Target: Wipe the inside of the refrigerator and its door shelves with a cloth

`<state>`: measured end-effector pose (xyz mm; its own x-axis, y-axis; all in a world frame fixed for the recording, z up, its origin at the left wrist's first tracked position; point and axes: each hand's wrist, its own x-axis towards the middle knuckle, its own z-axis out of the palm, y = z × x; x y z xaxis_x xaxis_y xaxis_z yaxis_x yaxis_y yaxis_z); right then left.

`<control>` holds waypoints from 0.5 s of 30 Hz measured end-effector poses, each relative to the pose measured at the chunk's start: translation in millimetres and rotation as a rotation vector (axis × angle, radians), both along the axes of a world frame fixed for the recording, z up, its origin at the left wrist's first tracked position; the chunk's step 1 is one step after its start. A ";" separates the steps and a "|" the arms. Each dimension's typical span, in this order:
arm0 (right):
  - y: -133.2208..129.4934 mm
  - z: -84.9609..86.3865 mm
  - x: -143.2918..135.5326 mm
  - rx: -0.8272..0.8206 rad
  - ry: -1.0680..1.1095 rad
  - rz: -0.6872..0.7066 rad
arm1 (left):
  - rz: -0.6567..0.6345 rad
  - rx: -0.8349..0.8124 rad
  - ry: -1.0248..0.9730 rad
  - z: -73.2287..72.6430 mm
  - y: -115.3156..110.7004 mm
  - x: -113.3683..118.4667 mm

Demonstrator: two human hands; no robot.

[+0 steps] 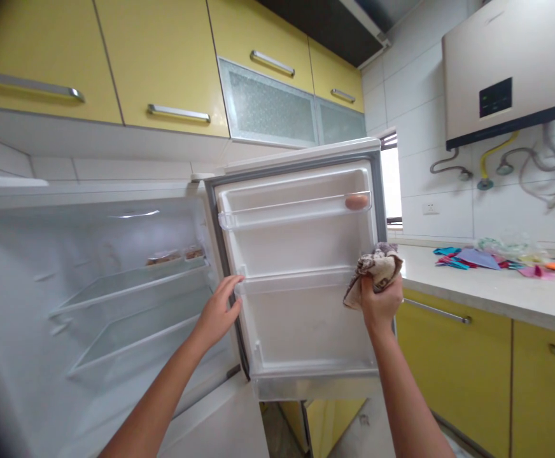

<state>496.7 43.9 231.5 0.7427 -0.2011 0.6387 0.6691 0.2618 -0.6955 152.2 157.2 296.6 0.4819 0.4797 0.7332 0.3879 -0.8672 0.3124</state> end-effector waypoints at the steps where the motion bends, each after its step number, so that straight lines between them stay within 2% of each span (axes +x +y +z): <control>1: 0.2 2.1 -3.6 -0.010 -0.077 -0.060 | 0.003 -0.002 -0.003 -1.0 -0.1 0.6; 4: 5.5 1.2 -28.5 -0.050 -0.330 -0.255 | 0.016 -0.007 -0.005 -3.2 -0.6 0.0; 6: 12.8 -5.2 -53.1 -0.122 -0.488 -0.293 | 0.018 -0.006 0.003 -3.3 -0.5 -1.9; 10: 34.0 -15.0 -113.4 -0.292 -0.811 -0.154 | 0.003 0.003 0.016 1.2 2.1 -5.0; 13: 51.5 -7.4 -160.2 -0.411 -0.991 -0.015 | 0.007 0.008 0.031 7.7 4.9 -5.2; 15: 61.6 2.9 -184.3 -0.434 -1.083 0.042 | 0.036 -0.002 0.042 11.5 6.4 -5.5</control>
